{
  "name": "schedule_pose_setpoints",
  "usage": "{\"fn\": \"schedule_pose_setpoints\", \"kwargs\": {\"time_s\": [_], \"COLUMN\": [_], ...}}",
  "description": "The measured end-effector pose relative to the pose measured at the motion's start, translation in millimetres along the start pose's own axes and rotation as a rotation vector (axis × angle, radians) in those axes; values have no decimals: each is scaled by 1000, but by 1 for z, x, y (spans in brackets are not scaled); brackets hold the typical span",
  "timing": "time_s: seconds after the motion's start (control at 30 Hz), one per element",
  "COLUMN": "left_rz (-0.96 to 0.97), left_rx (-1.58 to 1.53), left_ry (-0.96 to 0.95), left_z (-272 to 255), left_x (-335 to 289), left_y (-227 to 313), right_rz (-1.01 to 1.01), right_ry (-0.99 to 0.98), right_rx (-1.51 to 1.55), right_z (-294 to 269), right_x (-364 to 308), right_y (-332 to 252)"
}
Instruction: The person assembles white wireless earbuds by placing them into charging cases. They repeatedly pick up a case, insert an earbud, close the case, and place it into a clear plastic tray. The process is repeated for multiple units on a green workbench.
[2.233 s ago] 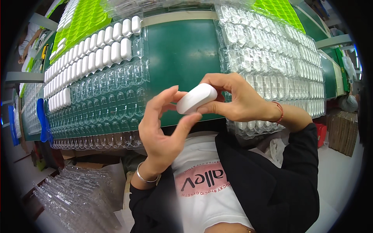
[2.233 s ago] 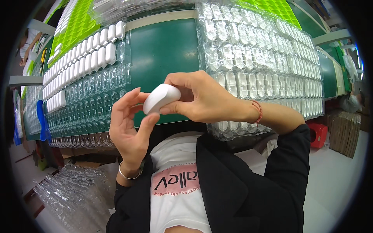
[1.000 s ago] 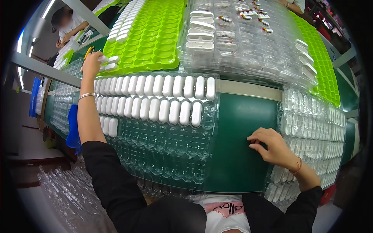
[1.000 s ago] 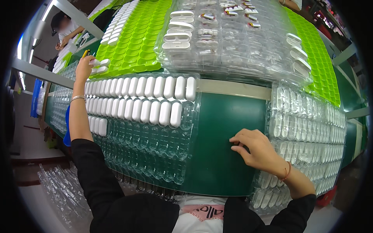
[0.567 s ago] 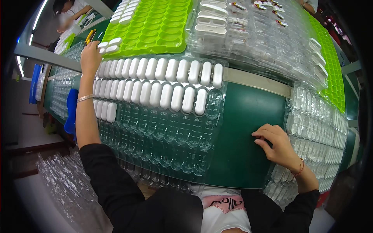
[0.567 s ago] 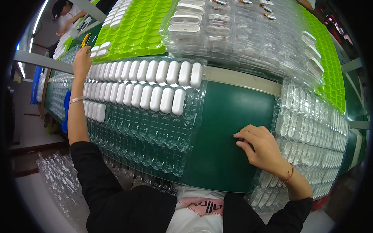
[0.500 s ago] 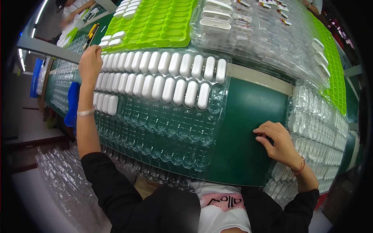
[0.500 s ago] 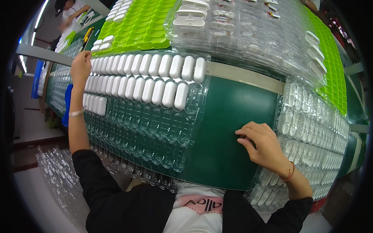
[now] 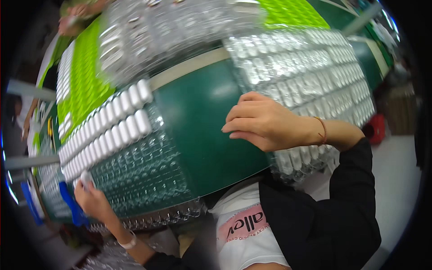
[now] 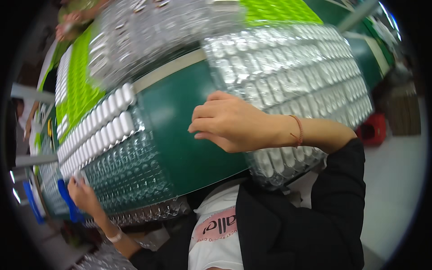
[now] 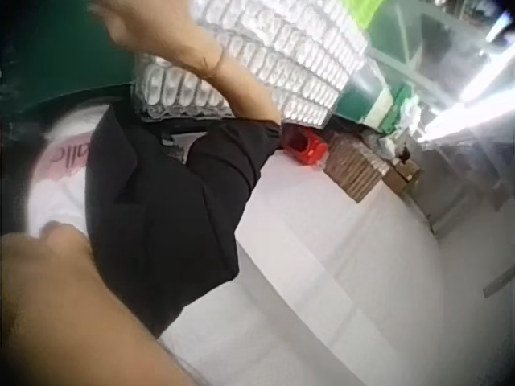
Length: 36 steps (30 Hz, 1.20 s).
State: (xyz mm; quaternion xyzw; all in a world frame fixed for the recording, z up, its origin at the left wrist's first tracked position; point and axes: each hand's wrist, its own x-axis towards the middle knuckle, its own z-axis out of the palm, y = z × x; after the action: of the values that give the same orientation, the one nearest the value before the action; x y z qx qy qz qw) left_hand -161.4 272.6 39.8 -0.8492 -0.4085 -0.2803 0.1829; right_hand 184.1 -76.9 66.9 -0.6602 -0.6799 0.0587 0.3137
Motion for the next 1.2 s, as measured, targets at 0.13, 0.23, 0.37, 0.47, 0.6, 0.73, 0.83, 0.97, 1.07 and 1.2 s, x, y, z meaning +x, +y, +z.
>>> {"fn": "schedule_pose_setpoints", "kwargs": {"time_s": [0.13,0.23,0.37,0.47,0.6,0.73,0.83,0.97,1.07,1.2], "left_rz": [-40,-141,-516,-590,-531,-547,-661,-609,-665,-732], "left_rx": [-478,-1064,-1652,-1869,-1882,-1988,-2204,-2152,-2113,-2150], "left_ry": [3,-177,-657,-920,-918,-943,-1012,-949,-908,-885], "left_z": [-84,-112,-125,-119,-101,-83,-75,-75,-77,-79], "left_x": [-42,-78,-104,-100,-101,-96,-93,-97,-98,-101], "left_y": [119,199,259,276,282,280,285,284,283,274], "right_rz": [222,442,781,1047,1165,907,774,749,665,578], "right_ry": [171,372,509,354,167,213,329,428,263,136], "right_rx": [228,-24,-445,-693,-585,-633,-630,267,603,857], "right_z": [-25,-59,-123,-159,-155,-151,-147,-102,-70,-21], "right_x": [-38,-77,-146,-189,-199,-224,-211,-119,-69,-36], "right_y": [16,60,118,120,114,133,129,53,19,0]}}
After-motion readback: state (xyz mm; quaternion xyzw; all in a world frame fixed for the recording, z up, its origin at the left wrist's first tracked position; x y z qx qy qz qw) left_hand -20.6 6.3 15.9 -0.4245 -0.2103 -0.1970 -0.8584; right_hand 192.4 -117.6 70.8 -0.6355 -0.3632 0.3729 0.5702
